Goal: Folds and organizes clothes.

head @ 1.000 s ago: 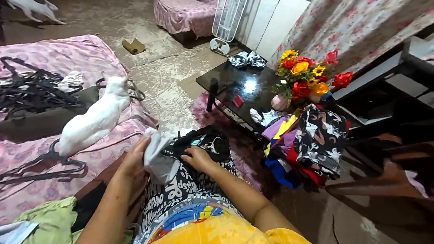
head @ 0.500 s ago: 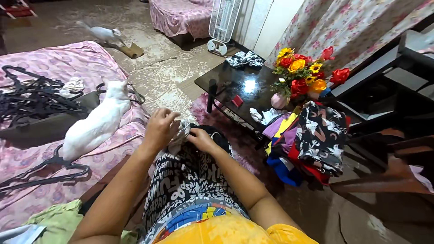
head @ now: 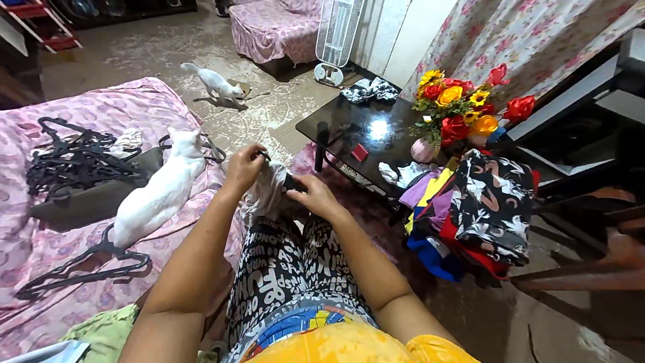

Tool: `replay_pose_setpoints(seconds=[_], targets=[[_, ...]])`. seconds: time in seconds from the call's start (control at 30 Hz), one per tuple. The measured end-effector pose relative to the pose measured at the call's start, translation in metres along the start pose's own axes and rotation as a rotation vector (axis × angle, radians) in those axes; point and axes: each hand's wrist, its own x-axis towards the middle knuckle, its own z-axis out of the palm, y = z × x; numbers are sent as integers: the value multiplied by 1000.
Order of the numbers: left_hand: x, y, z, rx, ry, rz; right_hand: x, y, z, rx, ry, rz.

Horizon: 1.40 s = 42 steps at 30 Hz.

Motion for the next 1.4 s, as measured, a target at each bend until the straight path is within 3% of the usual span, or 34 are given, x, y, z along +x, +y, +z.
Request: replay_pose_setpoints(seconds=[0.17,0.3,0.47,0.53,0.63,0.77,0.87,1.03,1.13,1.27,1.4], targets=[[31,0,-15,-231,270,20,-19,0,-25,-51,273,-129],[37,-4,-6,-270,373,-10,-18,35,-12,161,365,-200],[25,-24,46,-110,331,43,-4,96,2,174,420,103],[21,-26,75,-50,301,62,1,126,12,84,310,227],[22,-40,126,-14,242,3,4,159,20,-101,-80,394],[16,-103,189,-85,271,-155,17,163,15,-230,-527,421],[18,-139,205,-185,261,-280,27,179,9,-143,-554,483],[39,-154,224,-289,230,-377,37,191,-5,11,-657,566],[43,-140,244,-170,88,-456,27,194,-15,72,-754,567],[43,-152,251,-107,-13,-474,18,196,-28,134,-779,677],[49,-116,251,-138,-49,-555,11,177,-24,195,-792,677]])
